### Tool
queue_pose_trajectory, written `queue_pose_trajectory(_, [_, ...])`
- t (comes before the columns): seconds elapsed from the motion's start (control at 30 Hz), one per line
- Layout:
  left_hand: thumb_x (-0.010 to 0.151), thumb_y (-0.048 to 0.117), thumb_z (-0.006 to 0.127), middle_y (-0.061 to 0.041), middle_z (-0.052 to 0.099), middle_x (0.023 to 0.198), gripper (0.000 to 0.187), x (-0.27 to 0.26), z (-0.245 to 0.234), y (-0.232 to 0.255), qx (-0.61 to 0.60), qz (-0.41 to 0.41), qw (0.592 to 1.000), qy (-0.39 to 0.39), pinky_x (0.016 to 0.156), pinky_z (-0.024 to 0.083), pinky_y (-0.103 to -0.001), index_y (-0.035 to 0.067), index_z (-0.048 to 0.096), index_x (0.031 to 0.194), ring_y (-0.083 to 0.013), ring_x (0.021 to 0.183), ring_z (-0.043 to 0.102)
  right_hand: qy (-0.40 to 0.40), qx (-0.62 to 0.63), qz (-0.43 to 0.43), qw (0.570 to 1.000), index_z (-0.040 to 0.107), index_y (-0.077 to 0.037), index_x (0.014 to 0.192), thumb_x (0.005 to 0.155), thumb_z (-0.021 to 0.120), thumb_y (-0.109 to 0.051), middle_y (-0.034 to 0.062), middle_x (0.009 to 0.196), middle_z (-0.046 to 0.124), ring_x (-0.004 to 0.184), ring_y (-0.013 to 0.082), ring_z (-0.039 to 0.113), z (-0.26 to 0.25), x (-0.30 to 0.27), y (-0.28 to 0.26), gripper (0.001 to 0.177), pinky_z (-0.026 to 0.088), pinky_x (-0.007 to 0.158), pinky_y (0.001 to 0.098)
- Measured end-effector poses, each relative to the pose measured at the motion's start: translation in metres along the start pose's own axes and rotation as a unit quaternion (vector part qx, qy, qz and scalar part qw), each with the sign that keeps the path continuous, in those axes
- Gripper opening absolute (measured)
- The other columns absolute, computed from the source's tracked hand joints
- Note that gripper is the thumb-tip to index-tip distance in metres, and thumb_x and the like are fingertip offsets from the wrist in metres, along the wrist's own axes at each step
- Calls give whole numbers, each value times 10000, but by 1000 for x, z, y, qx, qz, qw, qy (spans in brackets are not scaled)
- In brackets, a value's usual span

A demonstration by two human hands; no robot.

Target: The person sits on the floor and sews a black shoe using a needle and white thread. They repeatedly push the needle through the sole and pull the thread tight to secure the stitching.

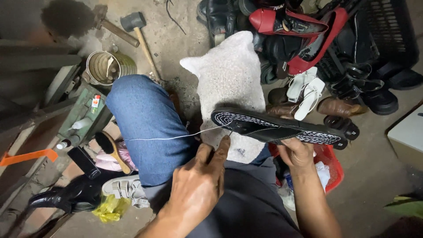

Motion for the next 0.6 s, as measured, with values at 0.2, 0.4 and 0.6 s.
queue_pose_trajectory(0.2, [802,143,619,-144,584,1379,671,-3,12,2,84,0,997,0,348,544,-498,172,533,1467,-329,521,692,-32,-26,-34,999,701,6,1243,910,677,-12,137,1238,725,1185,311,684,36,7,-14,334,530,1128,513])
queue_pose_trajectory(0.4, [874,157,620,-107,561,1087,659,-2,19,-2,62,-31,997,-38,355,539,-557,181,496,1521,-366,497,685,74,-44,-26,996,710,-105,1087,872,652,44,74,928,722,894,214,701,-14,-17,9,268,542,1060,513])
queue_pose_trajectory(0.6, [851,125,607,-138,578,1200,671,-1,21,-3,74,-37,995,-49,365,571,-567,180,507,1512,-378,506,699,65,-35,-43,996,636,-107,1300,888,643,58,108,1165,714,1140,315,684,-1,-14,6,444,527,1105,589])
Point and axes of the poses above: each hand's wrist, its own x-axis towards the middle knuckle, its own z-axis out of the palm, y = z × x, the point moved 7 cm from there along x, towards the middle knuckle
